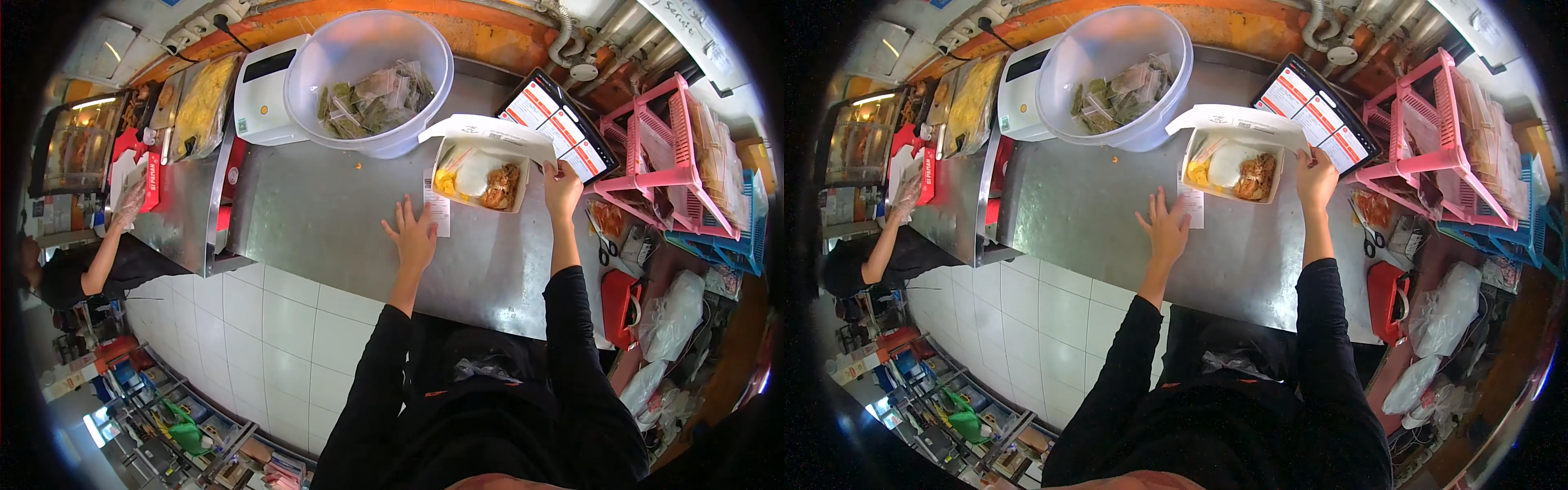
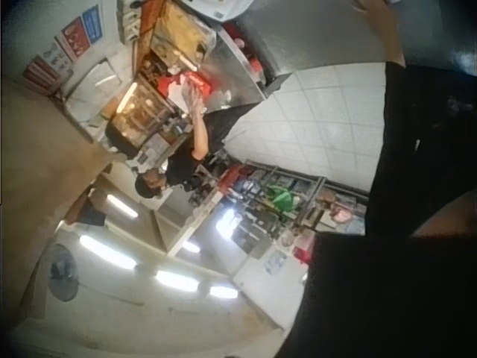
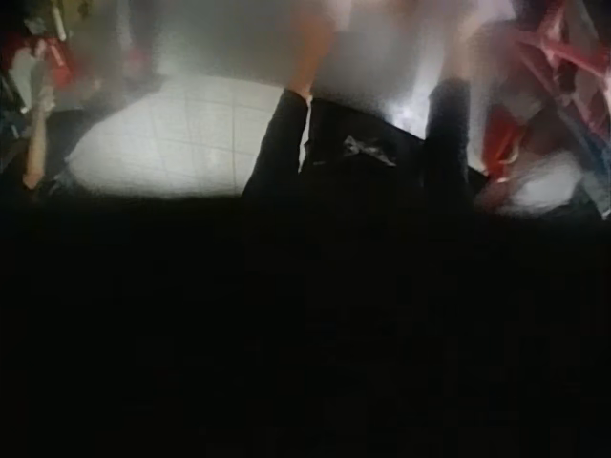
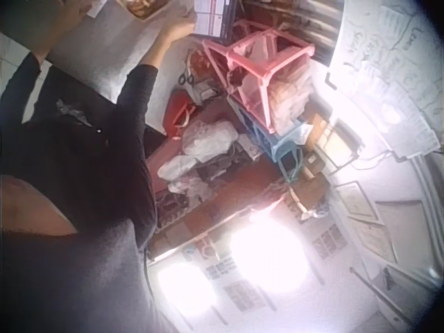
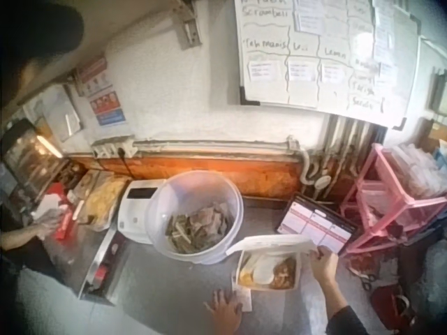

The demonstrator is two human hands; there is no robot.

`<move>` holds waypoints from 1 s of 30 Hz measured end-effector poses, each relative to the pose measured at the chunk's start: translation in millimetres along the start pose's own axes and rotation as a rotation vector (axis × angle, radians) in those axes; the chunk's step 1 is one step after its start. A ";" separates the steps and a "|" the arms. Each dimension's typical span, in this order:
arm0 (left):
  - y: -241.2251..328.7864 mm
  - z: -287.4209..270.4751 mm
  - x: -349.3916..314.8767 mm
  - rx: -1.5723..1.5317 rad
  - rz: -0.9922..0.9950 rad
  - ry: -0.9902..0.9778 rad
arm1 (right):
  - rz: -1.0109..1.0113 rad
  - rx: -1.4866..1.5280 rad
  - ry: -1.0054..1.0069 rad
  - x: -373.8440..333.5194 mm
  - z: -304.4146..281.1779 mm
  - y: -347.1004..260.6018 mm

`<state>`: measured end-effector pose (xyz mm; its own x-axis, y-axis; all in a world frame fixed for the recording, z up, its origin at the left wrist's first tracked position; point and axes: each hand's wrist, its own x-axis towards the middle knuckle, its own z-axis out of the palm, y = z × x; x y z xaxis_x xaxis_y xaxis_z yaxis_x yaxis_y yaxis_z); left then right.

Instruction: The person scoops food into a container using a spoon, adds fried chicken, and places the container into a plastic bag. The person uses a stapler to attach a receipt to the bag and then checks information on a row of mobile phones.

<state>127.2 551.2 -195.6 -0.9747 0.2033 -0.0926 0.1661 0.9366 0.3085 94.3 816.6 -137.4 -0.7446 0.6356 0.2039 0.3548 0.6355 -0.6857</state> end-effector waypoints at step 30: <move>27.2 -40.7 128.1 -1.046 -0.002 -0.178 | 0.393 0.245 -0.207 -43.5 17.3 2.8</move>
<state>0.7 591.2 -160.5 -0.9248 0.3202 -0.2053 -0.1295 0.2423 0.9615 117.8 783.2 -160.2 -0.6869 0.6898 -0.2286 0.5060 0.2282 -0.8318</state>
